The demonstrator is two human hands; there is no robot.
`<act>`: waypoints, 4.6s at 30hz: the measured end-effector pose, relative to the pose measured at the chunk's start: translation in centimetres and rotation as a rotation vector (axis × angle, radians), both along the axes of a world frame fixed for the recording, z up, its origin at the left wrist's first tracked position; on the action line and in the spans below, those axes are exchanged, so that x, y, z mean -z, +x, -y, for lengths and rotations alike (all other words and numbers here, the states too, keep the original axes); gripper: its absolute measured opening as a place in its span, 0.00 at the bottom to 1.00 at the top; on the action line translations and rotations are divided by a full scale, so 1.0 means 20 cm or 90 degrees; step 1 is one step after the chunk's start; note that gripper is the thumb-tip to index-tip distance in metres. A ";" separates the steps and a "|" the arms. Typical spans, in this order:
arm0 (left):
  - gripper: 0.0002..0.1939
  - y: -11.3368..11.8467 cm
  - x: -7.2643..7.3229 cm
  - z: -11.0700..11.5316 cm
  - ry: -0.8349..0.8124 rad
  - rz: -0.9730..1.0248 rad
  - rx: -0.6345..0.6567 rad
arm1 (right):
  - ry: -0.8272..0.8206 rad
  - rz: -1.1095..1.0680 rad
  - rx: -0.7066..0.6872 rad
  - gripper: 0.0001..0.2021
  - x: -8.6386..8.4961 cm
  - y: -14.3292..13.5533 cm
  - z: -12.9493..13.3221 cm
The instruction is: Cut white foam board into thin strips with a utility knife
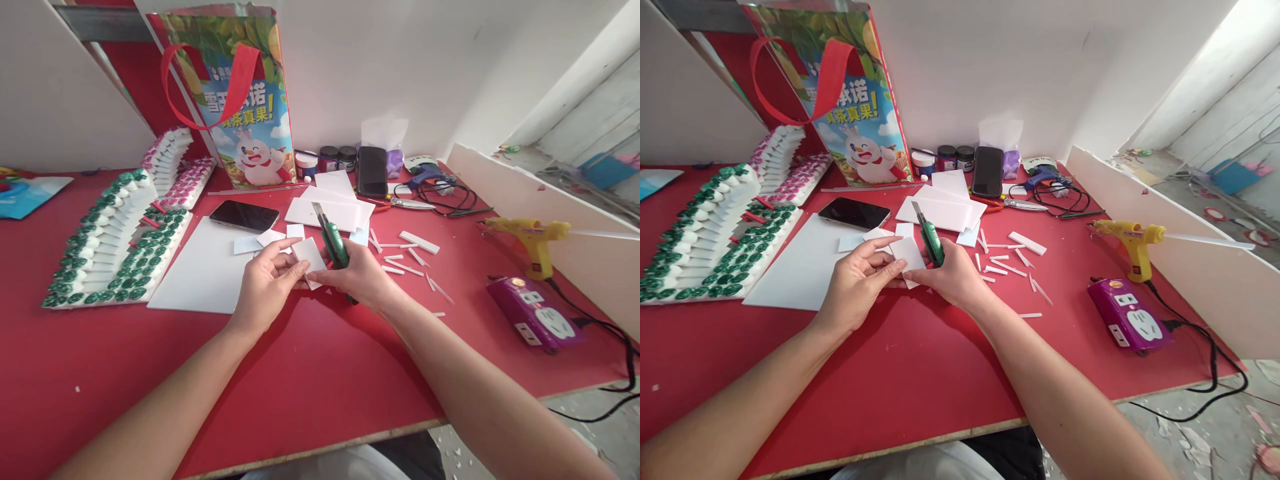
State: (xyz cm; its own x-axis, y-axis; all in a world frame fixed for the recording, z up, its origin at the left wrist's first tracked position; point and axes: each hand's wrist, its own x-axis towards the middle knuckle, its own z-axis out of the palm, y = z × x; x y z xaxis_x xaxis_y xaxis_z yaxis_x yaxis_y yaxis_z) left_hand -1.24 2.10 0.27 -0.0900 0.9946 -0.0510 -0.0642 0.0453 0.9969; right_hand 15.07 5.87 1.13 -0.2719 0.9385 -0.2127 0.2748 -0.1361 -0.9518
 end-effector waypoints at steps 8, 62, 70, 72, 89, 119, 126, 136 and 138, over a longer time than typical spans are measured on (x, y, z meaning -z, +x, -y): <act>0.29 -0.02 0.00 -0.01 0.001 0.016 0.007 | -0.184 -0.229 -0.043 0.21 -0.01 0.04 -0.04; 0.33 -0.03 0.00 -0.01 0.053 0.001 0.112 | -0.270 -0.288 -0.026 0.17 0.01 0.09 -0.07; 0.28 -0.04 -0.02 0.01 0.076 -0.007 0.146 | -0.251 -0.278 -0.044 0.20 -0.04 0.10 -0.07; 0.24 -0.04 -0.01 0.01 0.089 -0.007 0.147 | -0.239 -0.263 -0.047 0.20 -0.04 0.11 -0.07; 0.12 -0.09 0.04 -0.01 0.117 0.000 0.084 | -0.159 -0.169 -0.128 0.21 -0.07 0.12 -0.06; 0.18 -0.03 -0.06 0.01 -0.027 -0.039 0.063 | -0.064 -0.042 -0.032 0.14 -0.10 0.08 0.00; 0.16 -0.02 0.04 -0.02 -0.062 -0.080 0.070 | -0.033 0.150 -0.011 0.08 -0.05 0.06 -0.03; 0.03 -0.01 0.04 0.02 0.336 -0.503 0.076 | -0.032 0.228 -0.015 0.08 -0.02 0.04 -0.05; 0.06 0.00 0.03 0.05 0.378 -0.534 0.125 | -0.020 0.235 -0.020 0.07 -0.01 0.04 -0.05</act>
